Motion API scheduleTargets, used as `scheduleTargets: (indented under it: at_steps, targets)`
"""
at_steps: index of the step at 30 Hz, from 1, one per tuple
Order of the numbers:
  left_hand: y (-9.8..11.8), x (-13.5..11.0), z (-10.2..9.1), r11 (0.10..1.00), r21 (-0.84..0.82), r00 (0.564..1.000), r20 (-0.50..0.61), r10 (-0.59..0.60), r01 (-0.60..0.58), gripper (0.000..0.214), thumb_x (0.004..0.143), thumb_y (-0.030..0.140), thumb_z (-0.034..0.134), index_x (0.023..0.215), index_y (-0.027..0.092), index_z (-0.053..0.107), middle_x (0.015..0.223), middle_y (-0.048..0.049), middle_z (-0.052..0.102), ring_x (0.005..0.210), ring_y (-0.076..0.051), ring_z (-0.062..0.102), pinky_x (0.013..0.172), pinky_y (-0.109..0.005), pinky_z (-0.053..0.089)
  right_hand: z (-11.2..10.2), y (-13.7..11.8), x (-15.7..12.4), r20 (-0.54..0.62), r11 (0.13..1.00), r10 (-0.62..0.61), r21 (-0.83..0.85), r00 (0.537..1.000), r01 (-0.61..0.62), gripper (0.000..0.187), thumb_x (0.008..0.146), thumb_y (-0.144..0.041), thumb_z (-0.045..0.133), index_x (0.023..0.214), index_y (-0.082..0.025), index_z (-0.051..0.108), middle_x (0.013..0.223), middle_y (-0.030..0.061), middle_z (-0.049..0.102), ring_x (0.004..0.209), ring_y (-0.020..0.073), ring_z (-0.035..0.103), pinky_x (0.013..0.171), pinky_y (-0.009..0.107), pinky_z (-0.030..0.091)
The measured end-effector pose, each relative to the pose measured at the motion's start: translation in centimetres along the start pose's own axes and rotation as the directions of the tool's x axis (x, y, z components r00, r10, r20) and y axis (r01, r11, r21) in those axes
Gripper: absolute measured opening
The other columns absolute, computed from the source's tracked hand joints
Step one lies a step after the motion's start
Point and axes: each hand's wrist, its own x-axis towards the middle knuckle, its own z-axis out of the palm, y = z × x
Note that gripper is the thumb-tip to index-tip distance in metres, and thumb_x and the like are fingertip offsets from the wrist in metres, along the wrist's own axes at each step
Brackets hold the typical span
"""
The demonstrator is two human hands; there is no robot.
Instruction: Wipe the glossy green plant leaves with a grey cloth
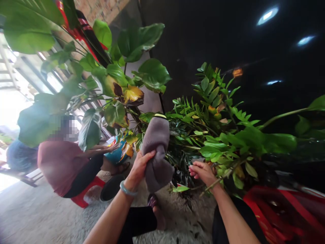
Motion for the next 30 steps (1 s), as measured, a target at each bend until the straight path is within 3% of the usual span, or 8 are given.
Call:
scheduleTargets:
  at_steps: [5,9,12,15,19,23,27,30]
  targets:
    - [-4.2,-1.2,0.0,0.972,0.192,0.982,0.102,-0.156,0.135,0.042,0.045,0.038,0.081,0.076,0.013,0.067,0.061,0.0007,0.061,0.057,-0.013,0.052,0.057,-0.026,0.043,-0.4,0.9,0.8,-0.071,0.999,0.053,0.014,0.996,-0.052,0.017,0.058,-0.035,0.069,0.058,-0.021,0.060,0.058,0.0011,0.067,0.052,0.0155,0.063,0.045,0.024,0.046]
    - [-7.7,-4.5,-1.9,0.851,0.459,0.852,0.309,-0.422,0.256,0.028,0.049,0.031,0.077,0.072,0.017,0.070,0.059,0.0033,0.059,0.059,-0.014,0.050,0.058,-0.026,0.039,-1.0,1.5,0.8,-0.102,0.995,0.101,-0.016,0.990,-0.103,0.016,0.061,-0.031,0.070,0.055,-0.022,0.057,0.052,-0.0009,0.064,0.048,0.0144,0.061,0.041,0.022,0.042]
    - [-6.9,-5.6,-3.1,0.816,0.526,0.774,0.404,-0.488,0.239,0.023,0.050,0.026,0.077,0.070,0.018,0.071,0.061,0.0038,0.059,0.059,-0.013,0.049,0.057,-0.025,0.038,-1.0,1.2,0.4,-0.059,0.994,0.100,-0.036,0.993,-0.102,0.016,0.060,-0.030,0.070,0.053,-0.021,0.059,0.053,-0.0011,0.065,0.051,0.0144,0.062,0.042,0.021,0.043]
    - [-3.8,-4.9,-3.6,0.899,0.384,0.861,0.364,-0.356,0.210,0.029,0.047,0.029,0.080,0.070,0.015,0.069,0.060,0.0033,0.059,0.055,-0.011,0.049,0.054,-0.023,0.038,-0.6,0.5,-0.1,0.009,0.996,0.078,-0.039,0.997,-0.078,0.017,0.059,-0.030,0.071,0.051,-0.020,0.060,0.055,0.0001,0.066,0.055,0.0150,0.064,0.045,0.020,0.045]
    - [-0.7,-2.6,-3.5,0.995,0.025,0.995,0.021,-0.093,0.093,0.041,0.046,0.039,0.082,0.073,0.013,0.066,0.061,0.0015,0.062,0.052,-0.011,0.053,0.052,-0.022,0.043,0.3,-0.1,-0.2,0.032,0.998,0.063,-0.022,0.997,-0.062,0.015,0.060,-0.032,0.072,0.056,-0.019,0.064,0.067,0.0029,0.071,0.061,0.0148,0.066,0.050,0.021,0.048]
    - [-2.8,-2.5,-3.1,0.991,0.049,0.989,-0.092,-0.117,0.122,0.042,0.045,0.040,0.083,0.073,0.013,0.067,0.061,-0.0001,0.064,0.053,-0.013,0.054,0.053,-0.024,0.045,0.8,-0.1,0.0,0.017,0.997,0.069,-0.028,0.997,-0.069,0.015,0.061,-0.032,0.070,0.056,-0.020,0.062,0.064,0.0025,0.070,0.058,0.0145,0.065,0.048,0.021,0.046]
    - [-6.9,-5.6,-4.1,0.918,0.257,0.939,0.083,-0.333,0.303,0.031,0.043,0.030,0.082,0.067,0.014,0.069,0.056,0.0024,0.061,0.051,-0.011,0.049,0.051,-0.024,0.039,0.4,0.1,-0.3,0.026,0.994,0.085,-0.068,0.996,-0.083,0.019,0.058,-0.034,0.071,0.052,-0.020,0.060,0.060,0.0009,0.069,0.058,0.0160,0.064,0.048,0.022,0.044]
    - [-7.0,-7.8,-5.8,0.883,0.281,0.855,0.264,-0.447,0.375,0.026,0.047,0.025,0.080,0.069,0.014,0.071,0.058,0.0032,0.063,0.050,-0.010,0.049,0.050,-0.022,0.038,-0.2,0.1,-0.6,0.080,0.991,0.093,-0.104,0.992,-0.085,0.021,0.057,-0.037,0.071,0.051,-0.020,0.060,0.060,0.0006,0.068,0.060,0.0173,0.065,0.050,0.024,0.046]
